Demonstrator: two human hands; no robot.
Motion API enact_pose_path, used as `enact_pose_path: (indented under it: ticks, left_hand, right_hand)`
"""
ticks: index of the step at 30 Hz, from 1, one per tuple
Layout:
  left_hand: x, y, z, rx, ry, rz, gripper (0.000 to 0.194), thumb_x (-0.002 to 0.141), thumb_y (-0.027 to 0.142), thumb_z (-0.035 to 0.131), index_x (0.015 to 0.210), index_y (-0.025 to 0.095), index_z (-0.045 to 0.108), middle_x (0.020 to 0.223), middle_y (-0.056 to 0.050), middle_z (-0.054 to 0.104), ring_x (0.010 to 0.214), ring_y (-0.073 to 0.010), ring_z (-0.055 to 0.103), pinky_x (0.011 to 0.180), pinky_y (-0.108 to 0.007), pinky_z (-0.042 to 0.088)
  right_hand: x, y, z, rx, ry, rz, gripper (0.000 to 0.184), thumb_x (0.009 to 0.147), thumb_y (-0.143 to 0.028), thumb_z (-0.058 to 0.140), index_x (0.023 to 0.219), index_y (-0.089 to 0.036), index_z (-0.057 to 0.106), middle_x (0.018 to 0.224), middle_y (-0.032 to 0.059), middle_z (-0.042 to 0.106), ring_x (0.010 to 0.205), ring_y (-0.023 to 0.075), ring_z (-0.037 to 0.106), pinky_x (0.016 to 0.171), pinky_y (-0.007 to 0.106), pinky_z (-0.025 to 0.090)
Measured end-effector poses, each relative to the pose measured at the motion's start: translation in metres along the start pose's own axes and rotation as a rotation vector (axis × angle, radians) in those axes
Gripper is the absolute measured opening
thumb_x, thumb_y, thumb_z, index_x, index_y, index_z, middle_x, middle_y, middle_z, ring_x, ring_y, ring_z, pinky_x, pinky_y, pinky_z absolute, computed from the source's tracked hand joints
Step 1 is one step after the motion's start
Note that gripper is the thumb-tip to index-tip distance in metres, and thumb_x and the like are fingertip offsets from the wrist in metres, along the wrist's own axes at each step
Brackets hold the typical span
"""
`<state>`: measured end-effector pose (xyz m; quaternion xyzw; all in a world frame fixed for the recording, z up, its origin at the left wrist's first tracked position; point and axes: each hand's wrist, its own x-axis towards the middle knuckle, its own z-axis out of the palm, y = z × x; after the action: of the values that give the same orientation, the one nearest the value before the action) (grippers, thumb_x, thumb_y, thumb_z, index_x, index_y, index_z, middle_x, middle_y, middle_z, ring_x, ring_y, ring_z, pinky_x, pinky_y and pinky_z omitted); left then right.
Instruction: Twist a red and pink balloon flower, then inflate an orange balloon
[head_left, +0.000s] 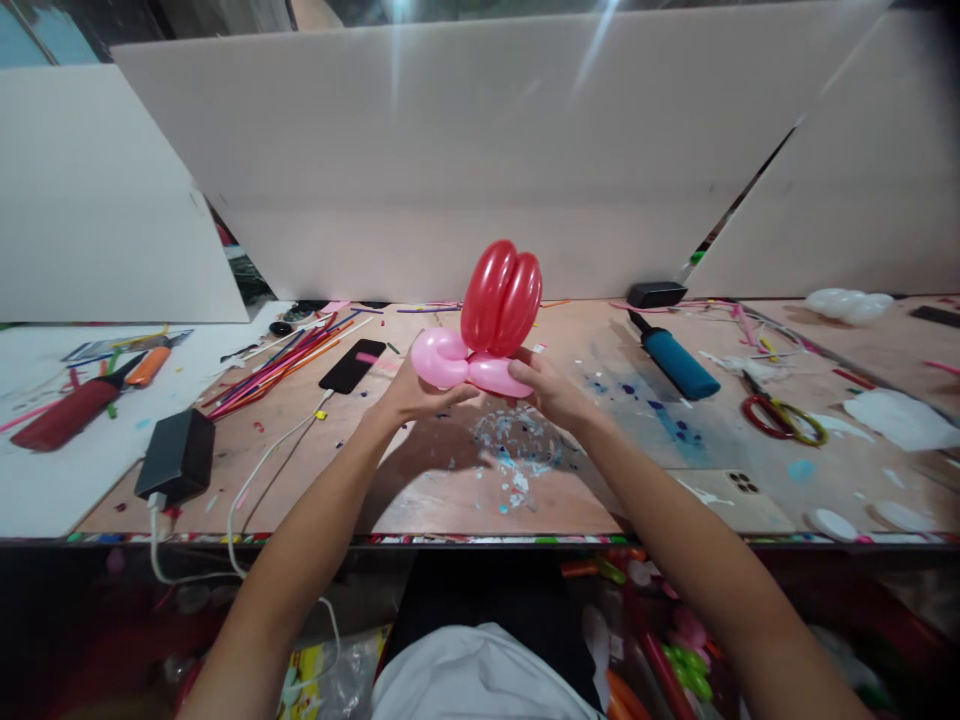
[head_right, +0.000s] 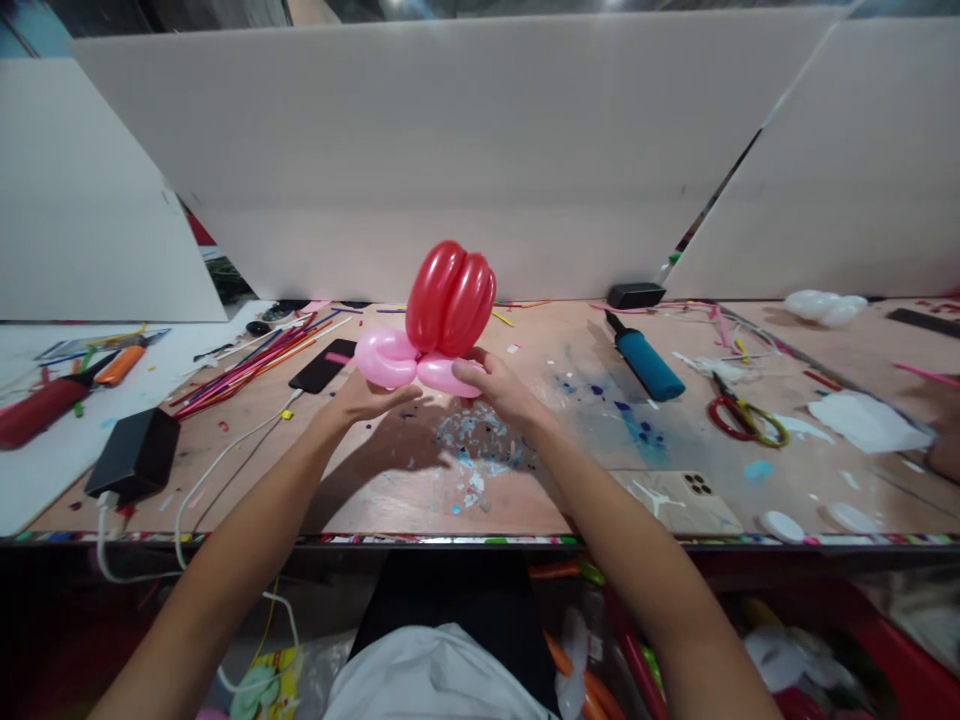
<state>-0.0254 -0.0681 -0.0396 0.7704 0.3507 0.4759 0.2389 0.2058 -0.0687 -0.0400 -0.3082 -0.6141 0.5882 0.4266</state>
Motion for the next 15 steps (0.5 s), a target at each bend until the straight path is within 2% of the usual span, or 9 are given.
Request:
enact_pose_path:
  ticks: [3,7,9,12,15]
  left_hand:
    - [-0.003,0.005,0.01,-0.08,-0.045,-0.096,0.057,0.075,0.055,0.072,0.115,0.015,0.065,0.109,-0.015,0.072,0.103,-0.0275,0.067,0.093,-0.042,0.053]
    - [-0.001,0.007,0.019,-0.196,0.039,-0.149,0.054,0.076,0.055,0.072,0.112,0.014,0.066,0.111,-0.015,0.072,0.104,-0.0271,0.067,0.091,-0.04,0.054]
    - [0.0,0.007,0.02,-0.237,0.059,-0.154,0.057,0.072,0.055,0.075,0.11,0.013,0.067,0.11,-0.014,0.072,0.102,-0.0275,0.067,0.089,-0.039,0.055]
    - [0.0,0.006,0.02,-0.251,0.025,-0.194,0.055,0.067,0.053,0.08,0.103,0.012,0.068,0.101,-0.014,0.073,0.094,-0.0266,0.068,0.083,-0.038,0.055]
    - [0.001,0.003,0.022,-0.284,0.012,-0.229,0.053,0.068,0.05,0.081,0.102,0.012,0.068,0.101,-0.013,0.073,0.094,-0.0254,0.067,0.084,-0.038,0.054]
  right_hand:
    - [0.002,0.006,0.002,-0.157,0.098,-0.135,0.063,0.068,-0.052,0.081,0.116,-0.019,0.056,0.11,0.0091,0.066,0.084,0.0202,0.067,0.064,0.029,0.055]
    - [0.002,0.012,0.008,-0.323,0.182,-0.346,0.073,0.065,-0.044,0.085,0.124,-0.023,0.051,0.122,0.0109,0.064,0.109,0.0272,0.065,0.088,0.038,0.055]
    - [0.001,0.014,0.01,-0.344,0.164,-0.363,0.075,0.067,-0.044,0.084,0.13,-0.024,0.048,0.126,0.011,0.064,0.11,0.0271,0.065,0.09,0.039,0.054]
    - [-0.001,0.014,0.013,-0.385,0.174,-0.329,0.069,0.073,-0.047,0.08,0.13,-0.023,0.05,0.12,0.011,0.066,0.102,0.0253,0.066,0.084,0.037,0.054]
    - [-0.003,0.011,0.016,-0.559,0.371,-0.373,0.05,0.073,-0.048,0.078,0.11,-0.019,0.062,0.1,0.0087,0.068,0.083,0.0211,0.063,0.073,0.034,0.05]
